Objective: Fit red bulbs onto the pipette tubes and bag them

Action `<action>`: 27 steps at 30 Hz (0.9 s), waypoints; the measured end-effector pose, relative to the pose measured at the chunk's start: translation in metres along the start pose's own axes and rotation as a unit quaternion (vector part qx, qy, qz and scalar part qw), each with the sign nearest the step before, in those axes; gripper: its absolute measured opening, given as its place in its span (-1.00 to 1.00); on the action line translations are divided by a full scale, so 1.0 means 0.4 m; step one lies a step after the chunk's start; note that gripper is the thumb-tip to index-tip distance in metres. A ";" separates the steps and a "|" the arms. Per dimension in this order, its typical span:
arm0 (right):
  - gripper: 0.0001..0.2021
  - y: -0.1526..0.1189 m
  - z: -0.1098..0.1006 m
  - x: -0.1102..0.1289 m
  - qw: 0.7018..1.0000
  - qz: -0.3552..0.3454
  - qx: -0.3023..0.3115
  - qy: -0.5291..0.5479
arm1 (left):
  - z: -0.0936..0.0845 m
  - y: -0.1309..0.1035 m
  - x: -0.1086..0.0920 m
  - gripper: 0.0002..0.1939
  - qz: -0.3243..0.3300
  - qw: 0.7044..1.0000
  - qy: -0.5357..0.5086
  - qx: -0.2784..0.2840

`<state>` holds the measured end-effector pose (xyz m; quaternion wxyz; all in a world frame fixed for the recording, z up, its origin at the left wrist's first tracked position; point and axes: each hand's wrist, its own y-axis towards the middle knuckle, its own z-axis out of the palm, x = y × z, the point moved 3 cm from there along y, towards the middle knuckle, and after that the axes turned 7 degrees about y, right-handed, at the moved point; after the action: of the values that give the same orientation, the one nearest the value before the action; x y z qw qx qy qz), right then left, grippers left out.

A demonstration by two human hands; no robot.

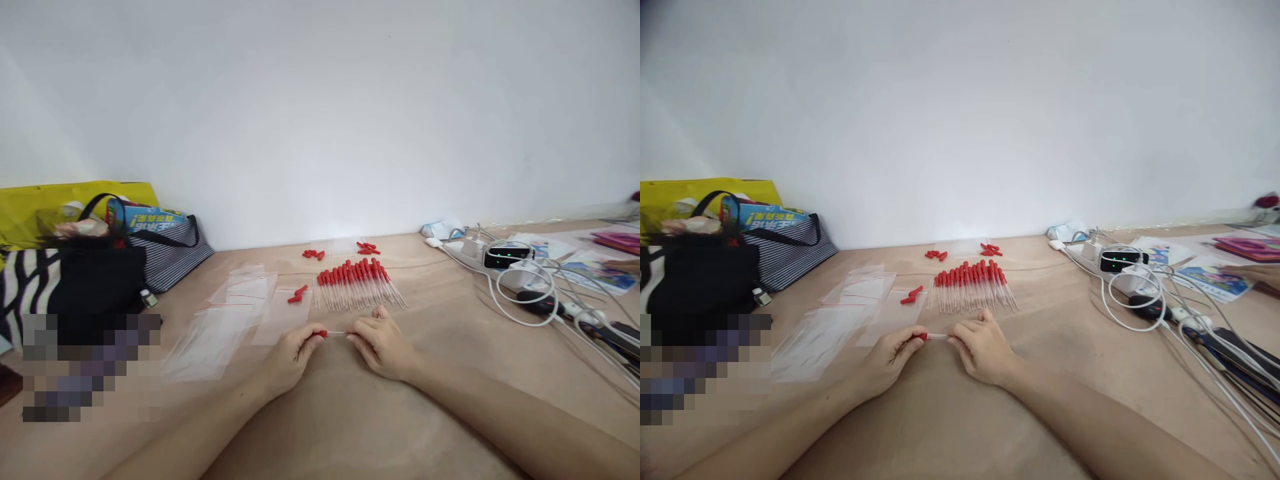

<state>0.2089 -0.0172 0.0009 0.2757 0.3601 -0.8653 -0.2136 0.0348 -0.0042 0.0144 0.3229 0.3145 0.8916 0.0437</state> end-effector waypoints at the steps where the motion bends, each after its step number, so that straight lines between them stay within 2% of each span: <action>1: -0.81 0.000 0.001 0.000 1.000 -0.004 0.002 -0.001 | 0.000 0.000 0.000 -0.80 0.003 1.000 0.001 -0.002; 8: -0.79 -0.001 -0.003 0.010 0.998 -0.056 0.003 0.002 | -0.001 -0.005 -0.006 -0.79 0.001 0.999 0.033 0.002; 14: -0.79 -0.003 -0.001 0.017 0.996 -0.082 0.000 -0.040 | 0.003 -0.010 -0.011 -0.81 0.042 0.996 0.073 0.013; 22: -0.78 -0.002 0.007 0.035 0.998 -0.056 0.009 0.002 | 0.006 -0.017 -0.021 -0.81 0.107 0.989 0.096 0.012; 27: -0.79 0.002 0.020 0.040 0.999 -0.040 0.021 0.022 | 0.007 -0.020 -0.028 -0.81 0.118 0.988 0.103 0.014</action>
<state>0.1941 -0.0272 0.0005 0.2785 0.4046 -0.8482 -0.1983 0.0388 -0.0175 0.0160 0.2174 0.4155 0.8775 0.1007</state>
